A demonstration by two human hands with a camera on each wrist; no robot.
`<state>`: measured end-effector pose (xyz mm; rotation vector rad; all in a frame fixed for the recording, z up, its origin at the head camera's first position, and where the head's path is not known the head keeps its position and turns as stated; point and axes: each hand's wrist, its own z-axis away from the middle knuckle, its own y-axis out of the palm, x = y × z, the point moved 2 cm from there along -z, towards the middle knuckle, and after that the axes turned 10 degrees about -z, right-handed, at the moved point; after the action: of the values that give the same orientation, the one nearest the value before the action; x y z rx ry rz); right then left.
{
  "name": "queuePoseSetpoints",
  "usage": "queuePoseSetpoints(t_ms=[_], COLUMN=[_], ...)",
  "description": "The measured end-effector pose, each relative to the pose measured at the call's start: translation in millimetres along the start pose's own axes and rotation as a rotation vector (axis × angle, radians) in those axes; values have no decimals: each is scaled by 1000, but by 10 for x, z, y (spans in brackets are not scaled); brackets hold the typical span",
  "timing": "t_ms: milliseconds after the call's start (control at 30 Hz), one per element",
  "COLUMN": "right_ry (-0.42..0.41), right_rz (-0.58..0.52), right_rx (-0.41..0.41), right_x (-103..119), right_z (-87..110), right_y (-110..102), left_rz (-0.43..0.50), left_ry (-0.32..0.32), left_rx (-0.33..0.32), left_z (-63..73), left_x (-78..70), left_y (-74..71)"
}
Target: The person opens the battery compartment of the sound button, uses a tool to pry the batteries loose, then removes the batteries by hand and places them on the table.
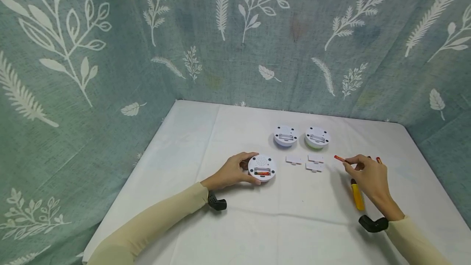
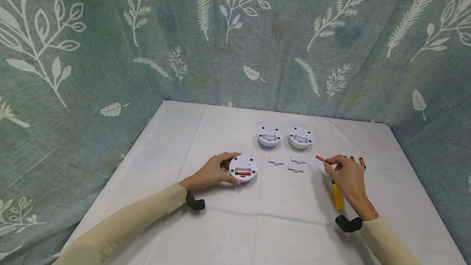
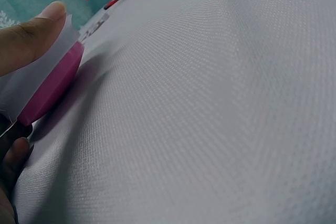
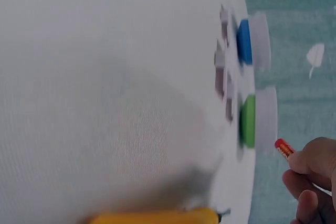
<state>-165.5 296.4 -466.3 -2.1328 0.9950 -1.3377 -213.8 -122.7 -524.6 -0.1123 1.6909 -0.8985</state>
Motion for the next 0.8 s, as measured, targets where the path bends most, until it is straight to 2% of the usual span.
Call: queuePoseSetpoints(t_ms=[267,467,800], right_ry=[29,118,152], right_rz=[38,50,90], right_rx=[-56,-31,10], right_x=[-284,-419,-574], right_z=[-9,-18,-52], right_y=[-105,-137,-64], left_rz=[20,33,38], left_ry=[-6,-6,-1], left_rx=[-4,-4,-1], left_z=[5,6,0], left_x=[0,2,15], left_y=[3,3,7])
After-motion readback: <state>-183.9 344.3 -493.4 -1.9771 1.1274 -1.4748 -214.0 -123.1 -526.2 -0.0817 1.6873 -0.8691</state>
